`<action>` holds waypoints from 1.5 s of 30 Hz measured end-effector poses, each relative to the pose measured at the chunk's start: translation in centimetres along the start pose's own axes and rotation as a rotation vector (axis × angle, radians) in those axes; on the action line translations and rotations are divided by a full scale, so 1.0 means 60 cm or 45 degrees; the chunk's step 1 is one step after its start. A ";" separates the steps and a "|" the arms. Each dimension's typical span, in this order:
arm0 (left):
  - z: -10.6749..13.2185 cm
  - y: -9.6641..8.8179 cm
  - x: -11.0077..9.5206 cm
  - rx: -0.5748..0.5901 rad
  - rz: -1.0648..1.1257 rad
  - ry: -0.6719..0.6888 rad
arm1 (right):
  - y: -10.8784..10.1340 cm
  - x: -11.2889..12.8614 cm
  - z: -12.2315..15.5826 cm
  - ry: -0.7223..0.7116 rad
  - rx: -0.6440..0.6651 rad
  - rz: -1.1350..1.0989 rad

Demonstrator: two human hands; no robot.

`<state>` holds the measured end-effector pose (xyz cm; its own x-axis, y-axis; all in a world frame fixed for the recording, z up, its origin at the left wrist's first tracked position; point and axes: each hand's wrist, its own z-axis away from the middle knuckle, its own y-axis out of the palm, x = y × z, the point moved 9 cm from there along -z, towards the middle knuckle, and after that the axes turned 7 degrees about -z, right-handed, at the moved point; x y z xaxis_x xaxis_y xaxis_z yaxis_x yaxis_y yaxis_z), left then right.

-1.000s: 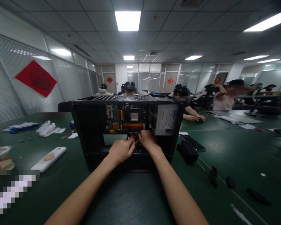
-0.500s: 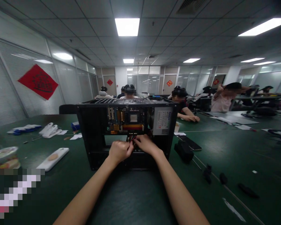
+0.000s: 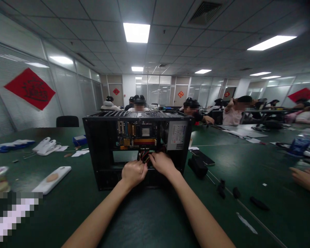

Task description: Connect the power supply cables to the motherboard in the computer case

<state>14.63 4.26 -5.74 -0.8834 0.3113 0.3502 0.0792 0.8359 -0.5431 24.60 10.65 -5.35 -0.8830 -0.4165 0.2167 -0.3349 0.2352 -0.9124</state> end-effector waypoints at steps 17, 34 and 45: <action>-0.005 0.020 0.046 0.344 0.258 -0.309 | 0.000 -0.019 0.095 -0.014 -0.190 0.203; 0.030 0.061 0.191 0.407 0.886 -0.694 | 0.045 0.203 0.174 0.424 -0.035 0.253; 0.053 0.059 0.260 0.296 1.300 -0.885 | 0.098 0.402 0.185 -0.179 -0.236 0.506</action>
<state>-0.32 10.64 -4.62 -0.5289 0.4055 -0.7456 0.8485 0.2332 -0.4750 5.02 -7.75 -9.35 -0.9060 -0.3741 -0.1981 -0.0440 0.5487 -0.8348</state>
